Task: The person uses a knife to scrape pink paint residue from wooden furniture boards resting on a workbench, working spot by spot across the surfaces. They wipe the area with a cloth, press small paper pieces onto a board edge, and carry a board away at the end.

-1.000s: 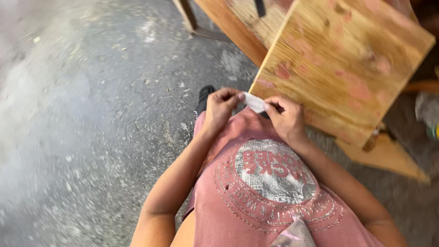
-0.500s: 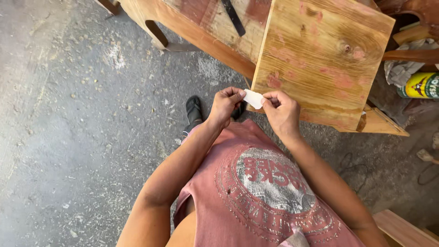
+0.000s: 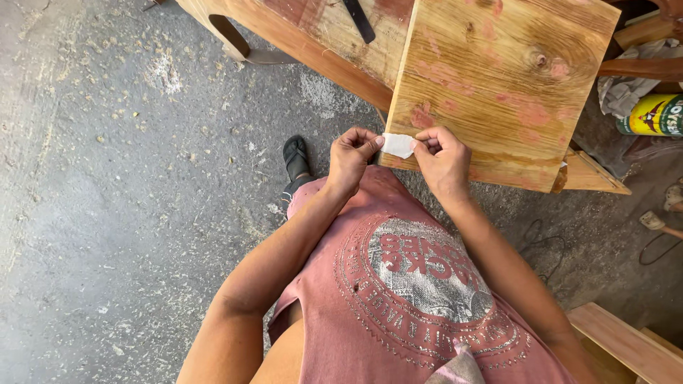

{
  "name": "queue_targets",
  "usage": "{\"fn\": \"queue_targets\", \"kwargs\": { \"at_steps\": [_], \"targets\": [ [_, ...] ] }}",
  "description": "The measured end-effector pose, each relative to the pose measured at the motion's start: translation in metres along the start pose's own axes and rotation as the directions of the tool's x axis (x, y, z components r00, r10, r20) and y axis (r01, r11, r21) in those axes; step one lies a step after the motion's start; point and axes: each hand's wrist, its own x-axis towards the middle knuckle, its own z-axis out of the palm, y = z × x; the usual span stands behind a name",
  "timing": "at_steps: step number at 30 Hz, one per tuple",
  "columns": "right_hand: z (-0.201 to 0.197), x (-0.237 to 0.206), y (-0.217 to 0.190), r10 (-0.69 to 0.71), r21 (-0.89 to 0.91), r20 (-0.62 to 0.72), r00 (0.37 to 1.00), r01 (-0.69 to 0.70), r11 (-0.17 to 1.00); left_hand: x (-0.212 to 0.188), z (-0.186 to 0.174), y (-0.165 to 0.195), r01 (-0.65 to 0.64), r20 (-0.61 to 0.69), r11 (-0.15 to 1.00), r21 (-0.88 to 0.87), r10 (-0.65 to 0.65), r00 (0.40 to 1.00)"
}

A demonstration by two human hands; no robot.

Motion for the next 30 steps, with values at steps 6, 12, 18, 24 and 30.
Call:
{"fn": "queue_targets", "kwargs": {
  "at_steps": [6, 12, 18, 24, 30],
  "targets": [
    [0.007, -0.001, 0.003, -0.087, 0.001, -0.037, 0.996, 0.087, 0.996, -0.021, 0.015, 0.026, -0.252, -0.039, 0.772, 0.584, 0.337, 0.941],
    [0.004, -0.006, 0.000, -0.349, -0.257, -0.060, 0.935, 0.323, 0.911, -0.028, 0.027, 0.034, -0.286, -0.029, 0.720, 0.632, 0.391, 0.920],
    [-0.007, -0.030, 0.002, -0.571, -0.495, 0.155, 0.806, 0.564, 0.661, -0.028, 0.026, 0.031, -0.315, -0.023, 0.717, 0.621, 0.419, 0.908],
    [0.006, -0.042, 0.017, -0.473, -0.555, 0.432, 0.768, 0.640, 0.532, -0.029, 0.025, 0.031, -0.339, -0.002, 0.674, 0.657, 0.451, 0.892],
    [-0.005, -0.049, 0.017, -0.372, -0.605, 0.421, 0.827, 0.562, 0.565, -0.035, 0.028, 0.032, -0.429, 0.040, 0.577, 0.695, 0.565, 0.824]
  ]
}}
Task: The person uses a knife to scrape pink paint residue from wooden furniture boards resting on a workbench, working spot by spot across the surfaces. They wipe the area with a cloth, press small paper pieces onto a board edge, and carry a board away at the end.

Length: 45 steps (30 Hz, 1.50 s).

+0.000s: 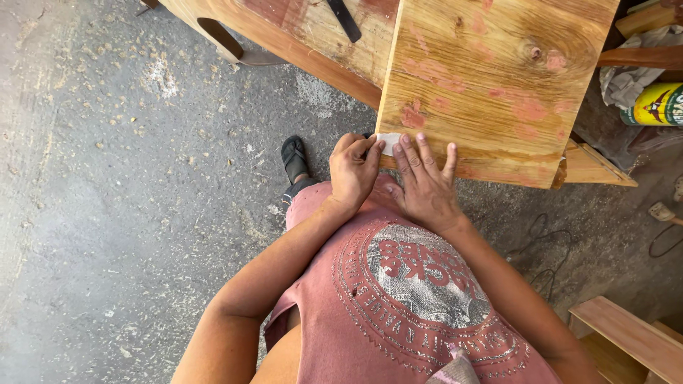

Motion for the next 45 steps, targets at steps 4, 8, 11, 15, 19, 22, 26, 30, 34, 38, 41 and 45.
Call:
{"fn": "queue_targets", "kwargs": {
  "at_steps": [4, 8, 11, 15, 19, 22, 26, 30, 34, 38, 41, 45],
  "targets": [
    [-0.007, 0.005, 0.000, 0.080, 0.042, 0.016, 0.997, -0.081, 0.996, 0.002, 0.000, 0.002, -0.081, -0.023, 0.995, 0.059, 0.083, 0.996],
    [-0.003, 0.011, 0.001, -0.017, 0.034, 0.007, 1.000, 0.017, 0.999, 0.003, 0.002, 0.002, -0.115, -0.023, 0.989, 0.092, 0.117, 0.993],
    [-0.003, 0.005, 0.008, 0.016, 0.058, -0.005, 1.000, -0.016, 0.998, 0.000, 0.004, -0.001, -0.095, -0.039, 0.993, 0.072, 0.098, 0.994],
    [-0.002, -0.002, 0.014, 0.038, 0.046, -0.017, 0.999, -0.037, 0.998, -0.007, 0.004, -0.009, -0.080, 0.025, 0.995, 0.063, 0.079, 0.997],
    [0.008, 0.009, 0.005, -0.010, 0.086, -0.057, 0.998, 0.015, 0.996, -0.022, -0.002, -0.019, -0.179, 0.095, 0.984, -0.024, 0.180, 0.979],
    [0.010, 0.012, -0.002, -0.003, 0.099, -0.043, 0.999, 0.007, 0.995, -0.032, -0.005, -0.031, -0.175, 0.194, 0.983, -0.048, 0.181, 0.964],
    [0.003, 0.009, -0.003, -0.007, 0.075, -0.027, 1.000, 0.009, 0.997, -0.029, 0.001, -0.051, 0.052, 0.092, 0.938, -0.342, -0.021, 0.996],
    [0.002, 0.007, -0.006, 0.039, 0.066, -0.088, 0.995, -0.033, 0.997, -0.020, 0.022, -0.069, 0.608, 0.381, 0.471, -0.640, -0.493, 0.782],
    [0.005, 0.007, -0.009, 0.049, 0.103, -0.117, 0.992, -0.037, 0.994, -0.017, 0.041, -0.079, 0.694, 0.558, 0.168, -0.700, -0.479, 0.678],
    [0.004, 0.005, -0.007, 0.055, 0.151, -0.102, 0.993, -0.040, 0.988, -0.006, 0.039, -0.089, 0.737, 0.670, 0.039, -0.675, -0.386, 0.635],
    [0.004, 0.007, -0.007, 0.056, 0.117, -0.084, 0.995, -0.046, 0.992, 0.002, 0.034, -0.094, 0.790, 0.705, 0.054, -0.611, -0.417, 0.574],
    [0.012, 0.013, -0.014, -0.028, 0.114, -0.161, 0.987, 0.047, 0.992, -0.001, 0.037, -0.095, 0.793, 0.694, 0.037, -0.608, -0.460, 0.554]
  ]
}}
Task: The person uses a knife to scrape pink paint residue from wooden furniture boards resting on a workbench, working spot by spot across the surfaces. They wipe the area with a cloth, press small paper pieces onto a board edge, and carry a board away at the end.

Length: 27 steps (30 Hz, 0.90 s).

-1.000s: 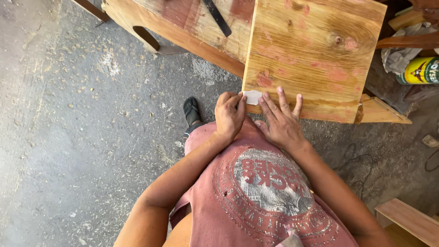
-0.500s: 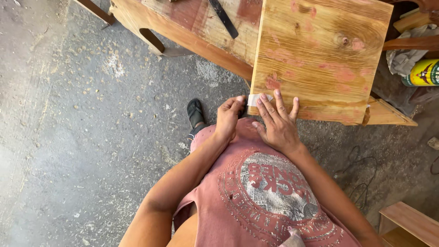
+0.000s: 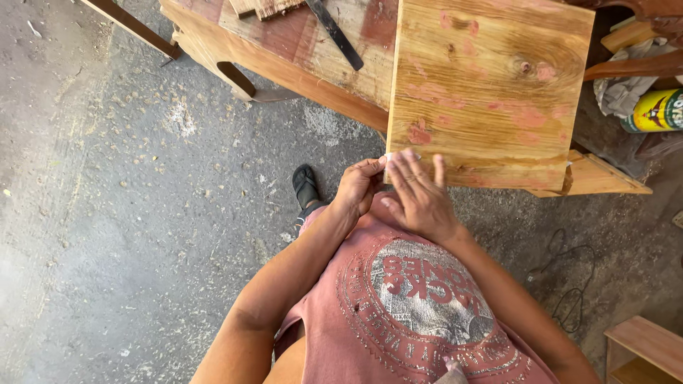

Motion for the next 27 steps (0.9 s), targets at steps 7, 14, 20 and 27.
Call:
{"fn": "queue_targets", "kwargs": {
  "at_steps": [7, 14, 20, 27],
  "targets": [
    [0.015, -0.009, 0.000, 0.007, 0.056, 0.078, 0.997, -0.012, 0.998, 0.000, -0.002, -0.008, -0.050, -0.021, 0.999, -0.010, 0.050, 0.999],
    [0.012, -0.034, 0.012, 0.148, -0.063, -0.057, 0.987, -0.152, 0.986, -0.031, 0.026, 0.003, -0.209, -0.103, 0.917, 0.341, 0.257, 0.961],
    [0.010, -0.048, 0.006, 0.196, -0.091, -0.151, 0.969, -0.211, 0.973, -0.065, 0.052, 0.016, -0.252, -0.040, 0.504, 0.826, 0.500, 0.865],
    [0.025, -0.025, 0.020, 0.111, -0.010, -0.170, 0.979, -0.114, 0.993, -0.044, 0.059, 0.012, -0.185, 0.031, 0.150, 0.971, 0.690, 0.723]
  ]
}}
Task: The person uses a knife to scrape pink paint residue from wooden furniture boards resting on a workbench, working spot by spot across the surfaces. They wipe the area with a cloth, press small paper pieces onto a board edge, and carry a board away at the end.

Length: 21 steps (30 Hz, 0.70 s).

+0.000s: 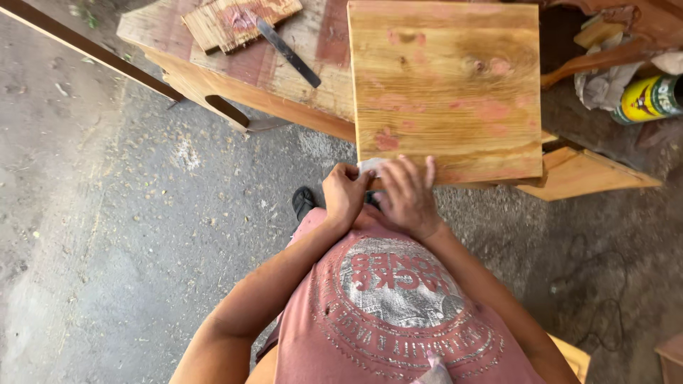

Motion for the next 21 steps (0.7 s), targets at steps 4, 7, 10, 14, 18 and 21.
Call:
{"fn": "queue_targets", "kwargs": {
  "at_steps": [4, 7, 10, 14, 18, 21],
  "targets": [
    [0.012, 0.008, 0.012, -0.144, -0.003, 0.035, 0.989, 0.144, 0.990, 0.008, 0.002, -0.005, -0.001, -0.068, 0.998, 0.061, 0.005, 0.998],
    [0.019, 0.007, 0.018, -0.165, 0.011, -0.003, 0.986, 0.165, 0.986, 0.010, -0.001, -0.001, 0.030, -0.103, 0.995, 0.091, -0.020, 0.994],
    [0.018, 0.001, 0.038, -0.115, -0.009, -0.010, 0.993, 0.115, 0.993, 0.003, -0.004, 0.007, 0.051, -0.128, 0.992, 0.117, -0.036, 0.991],
    [0.005, -0.003, 0.103, 0.046, 0.089, -0.333, 0.942, -0.017, 0.996, -0.008, 0.001, 0.016, 0.026, -0.197, 0.979, 0.202, 0.015, 0.980],
    [-0.004, 0.012, 0.173, 0.298, 0.253, -0.301, 0.906, -0.225, 0.941, -0.007, 0.012, 0.015, 0.129, -0.233, 0.960, 0.247, -0.071, 0.970],
    [0.000, 0.028, 0.188, 0.205, 0.283, -0.310, 0.929, -0.116, 0.952, -0.003, 0.017, 0.011, 0.135, -0.255, 0.965, 0.223, -0.075, 0.964]
  ]
}}
